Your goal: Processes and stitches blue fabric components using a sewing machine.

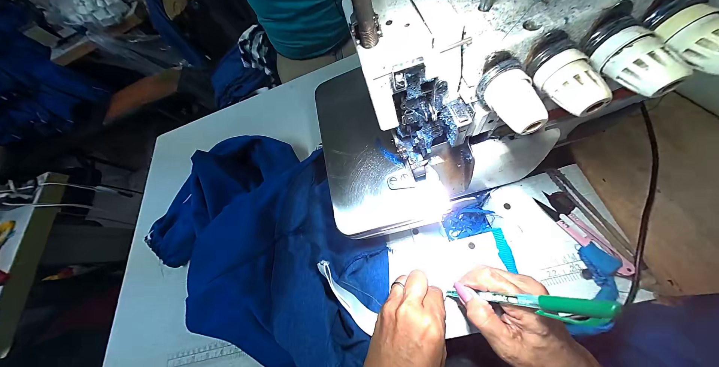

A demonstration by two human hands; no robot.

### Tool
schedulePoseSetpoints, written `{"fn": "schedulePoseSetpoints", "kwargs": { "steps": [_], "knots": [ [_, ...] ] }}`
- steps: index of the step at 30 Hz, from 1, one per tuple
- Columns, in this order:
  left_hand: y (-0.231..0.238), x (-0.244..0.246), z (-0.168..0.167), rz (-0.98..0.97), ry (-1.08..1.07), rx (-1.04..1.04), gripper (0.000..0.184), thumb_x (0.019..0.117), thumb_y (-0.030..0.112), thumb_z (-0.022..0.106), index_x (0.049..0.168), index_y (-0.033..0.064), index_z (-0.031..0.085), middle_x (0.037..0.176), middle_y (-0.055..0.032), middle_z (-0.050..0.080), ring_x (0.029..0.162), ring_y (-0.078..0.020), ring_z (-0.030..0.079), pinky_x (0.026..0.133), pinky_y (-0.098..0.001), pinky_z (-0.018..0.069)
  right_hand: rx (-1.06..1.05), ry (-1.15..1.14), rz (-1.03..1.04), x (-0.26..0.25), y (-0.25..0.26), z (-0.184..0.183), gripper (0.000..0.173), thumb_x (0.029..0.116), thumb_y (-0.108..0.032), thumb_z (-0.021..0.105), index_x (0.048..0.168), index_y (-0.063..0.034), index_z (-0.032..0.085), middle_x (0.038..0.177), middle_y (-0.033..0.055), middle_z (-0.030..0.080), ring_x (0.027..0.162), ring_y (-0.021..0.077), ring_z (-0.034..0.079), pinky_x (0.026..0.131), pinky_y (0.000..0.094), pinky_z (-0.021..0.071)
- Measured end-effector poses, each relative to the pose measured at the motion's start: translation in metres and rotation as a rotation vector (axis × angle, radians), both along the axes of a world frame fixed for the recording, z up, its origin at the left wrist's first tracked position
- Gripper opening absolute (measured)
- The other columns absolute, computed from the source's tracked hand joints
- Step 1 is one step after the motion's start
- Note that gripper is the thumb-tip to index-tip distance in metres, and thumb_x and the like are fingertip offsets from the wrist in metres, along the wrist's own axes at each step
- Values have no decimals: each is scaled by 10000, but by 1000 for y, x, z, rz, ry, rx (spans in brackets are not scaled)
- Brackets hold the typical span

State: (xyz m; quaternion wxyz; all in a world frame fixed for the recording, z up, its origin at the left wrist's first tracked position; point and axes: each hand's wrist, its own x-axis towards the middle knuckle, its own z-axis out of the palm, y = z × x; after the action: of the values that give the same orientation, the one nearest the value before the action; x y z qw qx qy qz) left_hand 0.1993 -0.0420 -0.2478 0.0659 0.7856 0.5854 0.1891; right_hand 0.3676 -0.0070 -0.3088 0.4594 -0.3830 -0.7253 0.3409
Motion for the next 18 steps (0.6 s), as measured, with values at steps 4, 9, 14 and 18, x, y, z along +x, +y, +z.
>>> {"fn": "schedulePoseSetpoints", "kwargs": {
  "steps": [4,9,14,18],
  "knots": [
    [1,0,1,-21,7,-16,98,822,87,658,760,63,730,751,-67,649,727,-213,680,654,-265,566,83,-53,9,1,0,0,252,1011,-252,519,842,-102,631,699,1,600,667,11,587,593,132,459],
    [0,0,1,-23,3,-11,95,824,90,660,766,63,730,752,-69,650,718,-205,674,645,-254,557,50,61,-18,4,-1,-1,209,1032,-232,534,895,-95,612,763,-1,606,721,-12,602,660,100,493],
    [-1,0,1,-1,-24,-20,79,813,83,676,772,53,736,740,-76,641,696,-210,669,613,-260,553,-7,112,29,3,0,-1,215,1026,-243,558,900,-91,643,767,-8,645,735,-25,624,666,103,510],
    [-1,0,-1,9,-27,-12,89,824,95,674,773,56,734,735,-70,638,693,-206,666,620,-254,552,-6,59,35,3,0,0,219,1023,-252,551,891,-102,642,754,-12,643,717,-27,616,648,101,498]
  ]
}}
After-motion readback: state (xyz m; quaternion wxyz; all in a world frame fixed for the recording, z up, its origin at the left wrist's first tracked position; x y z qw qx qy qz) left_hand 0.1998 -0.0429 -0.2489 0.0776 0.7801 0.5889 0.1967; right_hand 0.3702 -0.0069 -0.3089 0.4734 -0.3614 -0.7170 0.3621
